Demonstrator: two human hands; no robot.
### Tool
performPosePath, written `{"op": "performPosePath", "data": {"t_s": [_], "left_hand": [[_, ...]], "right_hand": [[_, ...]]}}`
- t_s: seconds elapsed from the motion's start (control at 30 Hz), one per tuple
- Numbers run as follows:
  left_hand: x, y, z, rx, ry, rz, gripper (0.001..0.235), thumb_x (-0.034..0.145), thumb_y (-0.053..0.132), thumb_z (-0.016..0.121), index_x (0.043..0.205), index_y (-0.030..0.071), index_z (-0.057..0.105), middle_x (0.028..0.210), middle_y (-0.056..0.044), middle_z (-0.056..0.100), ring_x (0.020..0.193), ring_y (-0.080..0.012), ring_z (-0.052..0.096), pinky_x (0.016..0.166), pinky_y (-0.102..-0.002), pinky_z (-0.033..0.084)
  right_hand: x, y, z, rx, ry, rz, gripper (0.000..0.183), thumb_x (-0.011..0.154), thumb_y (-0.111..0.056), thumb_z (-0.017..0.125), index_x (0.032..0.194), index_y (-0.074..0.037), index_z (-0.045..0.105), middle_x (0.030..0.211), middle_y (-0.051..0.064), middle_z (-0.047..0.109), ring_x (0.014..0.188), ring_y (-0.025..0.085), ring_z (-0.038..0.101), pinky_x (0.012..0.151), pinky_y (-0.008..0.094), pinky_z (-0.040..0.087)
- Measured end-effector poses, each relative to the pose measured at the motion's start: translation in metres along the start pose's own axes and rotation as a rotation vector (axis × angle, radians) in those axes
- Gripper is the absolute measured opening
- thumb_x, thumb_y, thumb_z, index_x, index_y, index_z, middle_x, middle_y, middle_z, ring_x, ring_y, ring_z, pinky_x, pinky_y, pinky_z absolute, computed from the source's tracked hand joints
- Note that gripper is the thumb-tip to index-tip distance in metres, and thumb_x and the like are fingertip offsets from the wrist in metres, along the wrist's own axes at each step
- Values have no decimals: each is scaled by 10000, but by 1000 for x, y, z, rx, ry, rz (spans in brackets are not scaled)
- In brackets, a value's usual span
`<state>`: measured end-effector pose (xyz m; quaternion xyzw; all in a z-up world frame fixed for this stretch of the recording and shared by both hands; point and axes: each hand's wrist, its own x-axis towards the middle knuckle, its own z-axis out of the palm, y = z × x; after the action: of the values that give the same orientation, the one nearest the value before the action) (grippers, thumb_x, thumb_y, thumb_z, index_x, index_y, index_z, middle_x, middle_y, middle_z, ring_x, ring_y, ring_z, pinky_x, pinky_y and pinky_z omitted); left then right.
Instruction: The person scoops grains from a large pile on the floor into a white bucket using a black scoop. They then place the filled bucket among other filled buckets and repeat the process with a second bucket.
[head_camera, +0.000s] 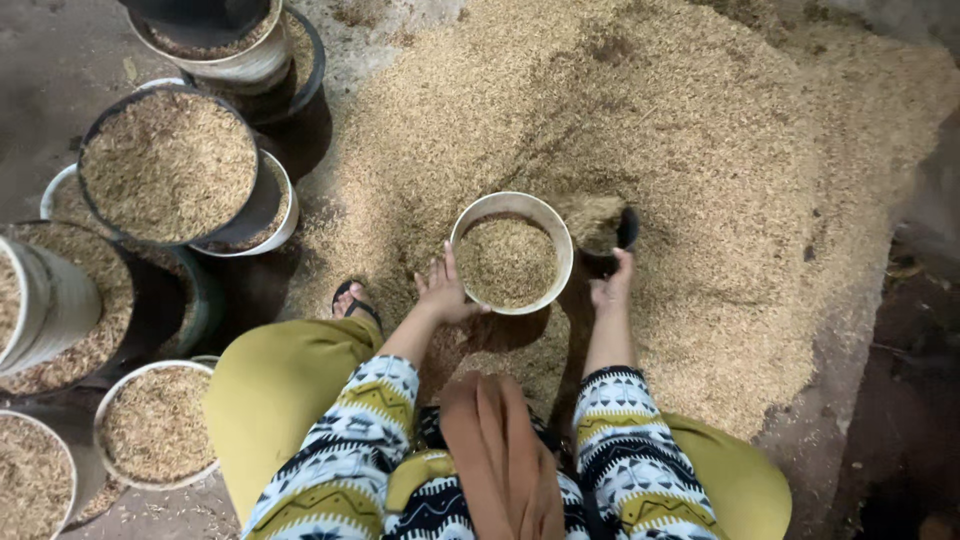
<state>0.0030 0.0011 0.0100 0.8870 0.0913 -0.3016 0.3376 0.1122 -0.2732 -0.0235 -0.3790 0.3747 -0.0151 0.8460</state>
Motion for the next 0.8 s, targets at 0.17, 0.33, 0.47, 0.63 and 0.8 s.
{"op": "performPosePath", "data": {"t_s": [0.17, 0.33, 0.47, 0.63, 0.8], "left_hand": [[-5, 8, -5, 61, 24, -4, 1473, 757, 634, 816, 1587, 38, -244, 1677, -288, 101, 1572, -429, 21, 1188, -709, -29], [-9, 15, -2, 203, 67, -9, 1365, 795, 666, 752, 1617, 38, -138, 1709, -205, -77, 1573, -415, -42, 1192, -724, -40], [-18, 19, -1, 321, 137, -12, 1251, 842, 689, 687, 1638, 29, -17, 1712, -177, -124, 1578, -384, -64, 1212, -697, -45], [-18, 15, 1, 314, 162, 11, 1230, 842, 682, 685, 1635, 20, 16, 1711, -184, -110, 1580, -381, -42, 1205, -711, -50], [-16, 13, 5, 348, 184, 18, 1190, 861, 687, 658, 1635, 26, 40, 1715, -185, -61, 1582, -374, -14, 1202, -720, -35]], "right_hand": [[-40, -43, -8, -122, -31, -196, 630, 695, -247, 851, 1270, -208, 594, 1249, 157, 607, 1020, 369, 697, 839, 532, 642], [-76, -57, -17, -416, -156, -426, 872, 747, -169, 848, 1459, -405, 403, 1317, 105, 412, 1038, 355, 632, 826, 528, 665], [-103, -48, -13, -570, -210, -673, 1013, 711, -104, 884, 1550, -300, 350, 1325, 193, 415, 1124, 337, 551, 837, 464, 648], [-121, -43, -7, -779, -264, -798, 1109, 700, -105, 942, 1593, -177, 288, 1472, 341, 301, 1348, 464, 400, 959, 490, 585], [-126, -30, 4, -910, -314, -987, 1206, 615, -63, 954, 1624, -242, 318, 1404, 279, 243, 1301, 502, 386, 943, 543, 569]]}}
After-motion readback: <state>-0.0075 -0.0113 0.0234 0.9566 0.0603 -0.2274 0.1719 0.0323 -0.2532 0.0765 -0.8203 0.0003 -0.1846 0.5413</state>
